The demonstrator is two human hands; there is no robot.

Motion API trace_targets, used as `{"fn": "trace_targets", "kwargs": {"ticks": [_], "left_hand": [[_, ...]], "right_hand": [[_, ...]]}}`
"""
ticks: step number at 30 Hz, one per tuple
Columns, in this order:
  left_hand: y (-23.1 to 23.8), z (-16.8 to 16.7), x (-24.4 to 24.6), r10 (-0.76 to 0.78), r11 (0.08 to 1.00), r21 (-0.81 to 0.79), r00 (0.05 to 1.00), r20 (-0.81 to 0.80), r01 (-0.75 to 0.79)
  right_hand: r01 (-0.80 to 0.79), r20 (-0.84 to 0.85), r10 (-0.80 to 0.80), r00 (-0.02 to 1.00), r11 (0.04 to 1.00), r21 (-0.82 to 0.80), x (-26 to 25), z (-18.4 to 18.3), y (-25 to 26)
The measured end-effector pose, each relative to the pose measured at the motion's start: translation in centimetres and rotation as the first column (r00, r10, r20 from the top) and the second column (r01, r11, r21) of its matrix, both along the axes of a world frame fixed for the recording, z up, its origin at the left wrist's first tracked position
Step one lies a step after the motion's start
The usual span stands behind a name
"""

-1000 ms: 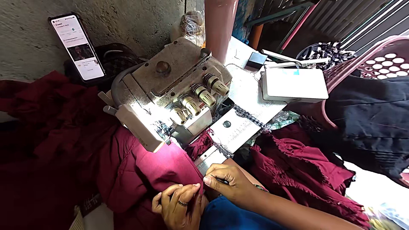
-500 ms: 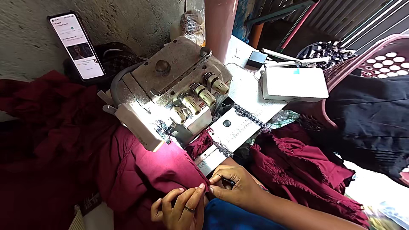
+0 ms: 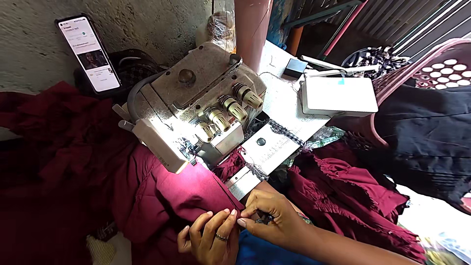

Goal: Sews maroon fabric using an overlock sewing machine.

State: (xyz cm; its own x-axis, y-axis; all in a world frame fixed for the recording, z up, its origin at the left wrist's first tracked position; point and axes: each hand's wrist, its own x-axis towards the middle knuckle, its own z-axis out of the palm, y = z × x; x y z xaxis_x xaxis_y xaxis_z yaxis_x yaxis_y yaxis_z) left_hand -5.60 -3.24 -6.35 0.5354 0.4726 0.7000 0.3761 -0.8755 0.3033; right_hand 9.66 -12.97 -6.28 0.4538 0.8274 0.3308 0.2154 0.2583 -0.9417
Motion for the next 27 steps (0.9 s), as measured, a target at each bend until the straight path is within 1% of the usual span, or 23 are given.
{"fn": "trace_targets", "kwargs": {"ticks": [2,3,4,6,7,8,9,11,13,15,16,18,20,22,24,25,27], "left_hand": [[0.0,0.2,0.0,-0.017,0.998,-0.052,1.0,0.011,0.017],[0.0,0.2,0.0,-0.022,0.997,-0.075,1.0,0.014,0.023],[0.0,0.2,0.0,-0.025,0.995,-0.098,1.0,0.003,0.025],[0.1,0.5,0.1,-0.047,0.986,-0.159,0.998,0.029,0.051],[0.2,0.6,0.2,-0.069,0.976,-0.2,0.994,0.084,0.084],[0.5,1.0,0.3,-0.093,0.959,-0.252,0.984,0.155,0.13],[0.8,1.4,0.2,-0.106,0.939,-0.298,0.967,0.23,0.174],[1.3,2.6,-0.2,-0.072,0.907,-0.367,0.936,0.345,0.205],[1.8,3.7,-0.6,-0.034,0.897,-0.396,0.924,0.381,0.196],[2.0,4.4,-0.5,-0.035,0.903,-0.387,0.929,0.369,0.188],[2.0,4.6,-0.3,-0.059,0.9,-0.384,0.932,0.358,0.204],[1.6,4.8,0.1,-0.112,0.892,-0.385,0.94,0.322,0.238],[1.2,4.5,0.5,-0.165,0.878,-0.396,0.947,0.275,0.268],[0.9,3.8,0.6,-0.178,0.887,-0.389,0.961,0.212,0.25],[0.7,3.1,0.6,-0.164,0.906,-0.368,0.975,0.151,0.21],[0.7,2.8,0.4,-0.151,0.917,-0.354,0.982,0.116,0.183],[0.6,2.6,0.2,-0.134,0.931,-0.335,0.989,0.06,0.147]], "right_hand": [[0.018,-0.035,-0.017,0.999,1.0,0.017,0.9,0.6,0.9],[0.037,-0.038,-0.037,0.999,0.999,-0.012,1.5,1.0,1.8],[0.048,-0.03,-0.05,0.998,0.995,-0.083,2.1,1.4,2.8],[-0.023,-0.038,0.013,0.999,0.963,-0.269,2.8,1.9,5.2],[-0.086,-0.063,0.069,0.996,0.939,-0.332,2.9,1.9,6.2],[-0.137,-0.102,0.107,0.989,0.923,-0.359,2.9,1.8,7.0],[-0.171,-0.155,0.123,0.98,0.919,-0.356,2.7,1.7,7.4],[-0.179,-0.299,0.086,0.95,0.937,-0.299,2.1,1.5,7.5],[-0.176,-0.45,0.043,0.892,0.95,-0.258,1.5,1.4,7.1],[-0.178,-0.521,0.034,0.853,0.957,-0.229,1.0,1.3,6.7],[-0.168,-0.501,0.035,0.865,0.961,-0.222,0.8,1.1,6.6],[-0.101,-0.37,0.022,0.929,0.975,-0.197,0.3,0.5,6.6],[-0.019,-0.219,-0.009,0.976,0.992,-0.125,-0.5,-0.2,6.9],[0.024,-0.124,-0.032,0.992,0.998,-0.063,-1.2,-0.7,7.0],[0.045,-0.108,-0.047,0.993,0.999,-0.017,-1.8,-0.9,6.7],[0.038,-0.128,-0.038,0.991,0.999,-0.005,-1.9,-1.0,6.3],[-0.004,-0.218,-0.002,0.976,1.0,-0.027,-1.9,-1.1,5.3]]}}
